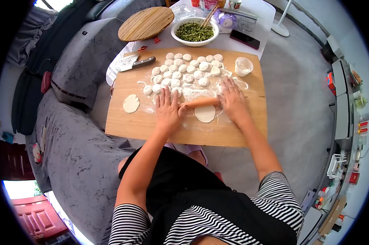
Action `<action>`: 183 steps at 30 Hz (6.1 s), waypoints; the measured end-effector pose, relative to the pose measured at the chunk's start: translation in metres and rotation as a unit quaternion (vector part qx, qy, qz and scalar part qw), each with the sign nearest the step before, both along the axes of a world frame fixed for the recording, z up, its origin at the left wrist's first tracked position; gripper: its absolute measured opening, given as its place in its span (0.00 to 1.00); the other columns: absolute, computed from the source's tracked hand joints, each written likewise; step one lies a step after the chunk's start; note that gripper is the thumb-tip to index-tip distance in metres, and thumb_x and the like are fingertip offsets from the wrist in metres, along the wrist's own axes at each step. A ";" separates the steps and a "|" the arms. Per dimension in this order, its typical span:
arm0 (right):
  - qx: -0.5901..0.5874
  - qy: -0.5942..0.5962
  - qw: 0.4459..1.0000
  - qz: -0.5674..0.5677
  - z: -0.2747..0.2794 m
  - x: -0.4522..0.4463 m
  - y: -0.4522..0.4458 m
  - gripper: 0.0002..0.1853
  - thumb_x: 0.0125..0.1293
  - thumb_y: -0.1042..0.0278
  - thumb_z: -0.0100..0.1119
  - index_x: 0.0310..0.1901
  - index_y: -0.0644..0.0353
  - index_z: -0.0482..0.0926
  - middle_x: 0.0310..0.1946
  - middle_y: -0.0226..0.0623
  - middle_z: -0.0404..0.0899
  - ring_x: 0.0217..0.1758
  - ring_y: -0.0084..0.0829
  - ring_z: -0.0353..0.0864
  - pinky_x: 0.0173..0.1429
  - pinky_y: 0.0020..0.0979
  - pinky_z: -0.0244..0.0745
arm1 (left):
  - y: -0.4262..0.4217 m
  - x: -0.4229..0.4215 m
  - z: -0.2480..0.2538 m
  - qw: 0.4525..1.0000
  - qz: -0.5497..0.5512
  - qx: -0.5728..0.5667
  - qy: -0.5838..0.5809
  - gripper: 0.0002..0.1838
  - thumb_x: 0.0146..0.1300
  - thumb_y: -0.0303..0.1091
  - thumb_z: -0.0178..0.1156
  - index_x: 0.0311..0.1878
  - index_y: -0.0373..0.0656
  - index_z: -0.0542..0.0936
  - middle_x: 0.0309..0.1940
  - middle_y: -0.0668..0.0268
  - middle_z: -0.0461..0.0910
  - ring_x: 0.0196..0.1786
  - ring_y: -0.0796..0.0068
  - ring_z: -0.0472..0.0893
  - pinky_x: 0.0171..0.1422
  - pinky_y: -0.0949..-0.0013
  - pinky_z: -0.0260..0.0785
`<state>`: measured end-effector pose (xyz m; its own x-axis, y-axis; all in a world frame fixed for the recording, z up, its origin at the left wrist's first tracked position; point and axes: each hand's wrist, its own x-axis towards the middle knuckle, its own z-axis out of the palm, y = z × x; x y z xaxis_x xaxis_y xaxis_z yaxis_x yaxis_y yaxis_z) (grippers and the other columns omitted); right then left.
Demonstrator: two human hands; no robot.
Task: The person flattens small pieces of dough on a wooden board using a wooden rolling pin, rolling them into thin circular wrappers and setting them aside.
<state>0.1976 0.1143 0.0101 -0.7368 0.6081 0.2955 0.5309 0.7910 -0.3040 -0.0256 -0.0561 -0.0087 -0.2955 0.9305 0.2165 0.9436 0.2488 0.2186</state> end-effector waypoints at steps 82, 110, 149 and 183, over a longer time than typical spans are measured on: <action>0.027 0.160 0.985 0.052 0.004 0.059 -0.015 0.14 0.50 0.82 0.66 0.38 0.59 0.78 0.39 0.40 0.78 0.47 0.45 0.77 0.52 0.43 0.71 | 0.053 -0.015 0.007 0.887 0.077 -0.030 -0.455 0.14 0.62 0.37 0.67 0.39 0.33 0.84 0.27 0.53 0.84 0.31 0.65 0.82 0.40 0.62 0.74; -0.101 0.128 0.972 -0.167 0.011 0.068 -0.015 0.14 0.61 0.79 0.61 0.49 0.63 0.75 0.48 0.45 0.76 0.54 0.50 0.76 0.55 0.44 0.72 | 0.010 -0.040 0.022 0.969 0.153 0.010 -0.193 0.17 0.50 0.38 0.75 0.39 0.42 0.81 0.41 0.55 0.82 0.50 0.53 0.80 0.56 0.54 0.68; -0.078 0.145 0.970 -0.181 0.006 0.071 -0.012 0.15 0.60 0.79 0.61 0.49 0.61 0.76 0.47 0.40 0.77 0.52 0.46 0.78 0.52 0.43 0.74 | -0.070 -0.112 0.020 0.984 0.136 0.108 0.037 0.21 0.54 0.34 0.72 0.51 0.40 0.80 0.61 0.51 0.73 0.61 0.48 0.71 0.66 0.49 0.63; -0.065 0.085 0.985 -0.132 0.001 0.040 -0.027 0.18 0.54 0.73 0.68 0.48 0.55 0.80 0.45 0.38 0.77 0.52 0.45 0.76 0.56 0.44 0.73 | 0.039 0.050 0.013 0.987 -0.071 0.055 -0.131 0.17 0.55 0.34 0.68 0.48 0.44 0.80 0.46 0.59 0.77 0.55 0.56 0.75 0.58 0.54 0.66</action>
<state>0.2380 0.0877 0.0112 -0.4939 0.8128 0.3089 0.6454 0.5807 -0.4961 0.0249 -0.0171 0.0047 -0.2237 0.9415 0.2520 0.8749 0.0800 0.4777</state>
